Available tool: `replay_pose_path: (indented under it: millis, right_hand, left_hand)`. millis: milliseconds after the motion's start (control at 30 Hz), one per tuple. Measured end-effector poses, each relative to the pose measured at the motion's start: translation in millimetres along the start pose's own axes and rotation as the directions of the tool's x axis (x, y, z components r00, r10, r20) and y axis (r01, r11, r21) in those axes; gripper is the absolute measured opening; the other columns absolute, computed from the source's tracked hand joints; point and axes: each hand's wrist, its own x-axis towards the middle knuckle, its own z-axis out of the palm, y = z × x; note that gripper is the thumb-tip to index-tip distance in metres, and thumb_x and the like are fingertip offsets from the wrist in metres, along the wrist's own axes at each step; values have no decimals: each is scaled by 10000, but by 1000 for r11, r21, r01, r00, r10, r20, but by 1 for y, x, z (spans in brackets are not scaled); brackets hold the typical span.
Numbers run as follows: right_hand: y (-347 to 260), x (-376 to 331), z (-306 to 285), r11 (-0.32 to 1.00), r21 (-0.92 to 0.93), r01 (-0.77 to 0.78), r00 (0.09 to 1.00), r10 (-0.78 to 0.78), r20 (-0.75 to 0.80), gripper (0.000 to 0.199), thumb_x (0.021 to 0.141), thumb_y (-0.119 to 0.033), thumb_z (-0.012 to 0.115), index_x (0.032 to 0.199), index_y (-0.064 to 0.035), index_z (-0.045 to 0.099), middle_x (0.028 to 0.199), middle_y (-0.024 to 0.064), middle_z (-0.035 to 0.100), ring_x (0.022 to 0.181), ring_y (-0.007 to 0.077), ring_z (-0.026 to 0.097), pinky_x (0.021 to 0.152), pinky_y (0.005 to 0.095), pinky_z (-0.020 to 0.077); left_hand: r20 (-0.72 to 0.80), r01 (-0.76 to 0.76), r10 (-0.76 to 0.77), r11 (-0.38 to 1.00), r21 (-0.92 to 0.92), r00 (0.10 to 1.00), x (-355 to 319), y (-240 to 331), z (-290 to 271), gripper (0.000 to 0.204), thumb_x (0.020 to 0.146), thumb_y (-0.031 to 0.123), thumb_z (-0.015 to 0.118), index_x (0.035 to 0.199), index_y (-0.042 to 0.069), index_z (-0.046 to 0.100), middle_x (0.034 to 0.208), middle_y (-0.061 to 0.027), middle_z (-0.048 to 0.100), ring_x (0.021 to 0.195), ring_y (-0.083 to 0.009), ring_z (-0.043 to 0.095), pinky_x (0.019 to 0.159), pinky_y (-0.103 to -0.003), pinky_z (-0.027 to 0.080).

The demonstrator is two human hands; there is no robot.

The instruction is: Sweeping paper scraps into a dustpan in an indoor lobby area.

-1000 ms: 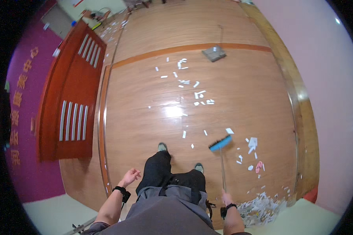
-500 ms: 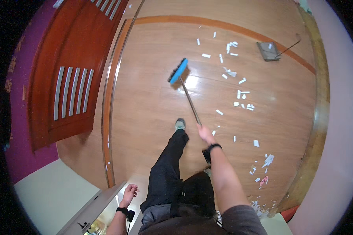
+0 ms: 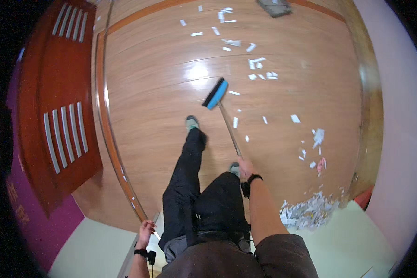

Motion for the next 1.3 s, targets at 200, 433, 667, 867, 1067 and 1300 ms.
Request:
replay_pose_path:
  millis: [200,433,667,867,1067,1300]
  right_hand:
    - [283,-108,-119,969,157,-190,946,223,-236,395,829,-393,380,571,-105,461,405,4,355,294,128,319,290,277,222]
    - [603,-130,-198,774,-626,99,922,-308,-235,114,737,-154,497,682,-64,541,567,128,547,461,234,519,429,342,432]
    - [609,-170,-132,465,-858,218,925,-379,29,126,629,-145,577,652,-24,552,675,170,577,624,299,570,517,364,457]
    - [375,-183,-107,993,-52,-105,845,62,-531,471,795,-394,403,922,33,556,767,194,586,728,297,568,627,395,423]
    - [139,-176,-65,916,-386,109,927,-234,-293,458,831,-374,351,914,29,552,956,251,523,923,367,494,781,423,391]
    - [140,-69,-60,885,-435,164,910,-306,-279,369,818,-314,390,877,7,563,951,229,530,903,355,506,761,421,408]
  left_hand:
    - [146,-130,100,970,206,984,-9,21,62,119,824,158,413,868,73,483,715,-24,552,550,-90,474,486,-202,371]
    - [392,-403,244,824,399,887,-27,42,127,146,817,162,432,887,39,466,738,-51,556,583,-104,493,506,-210,396]
    - [389,-433,269,789,436,881,-52,78,136,178,828,182,434,900,22,467,763,-82,572,616,-111,502,515,-219,399]
    - [415,-467,296,783,411,860,-38,95,123,177,838,176,421,899,17,467,759,-83,573,656,-131,529,543,-238,417]
    - [336,-386,243,795,468,910,-26,107,61,170,842,170,421,899,17,467,777,-80,565,664,-134,539,563,-238,431]
    - [232,-366,284,767,527,930,-33,147,11,137,834,151,425,873,27,467,774,-65,558,647,-115,535,545,-227,426]
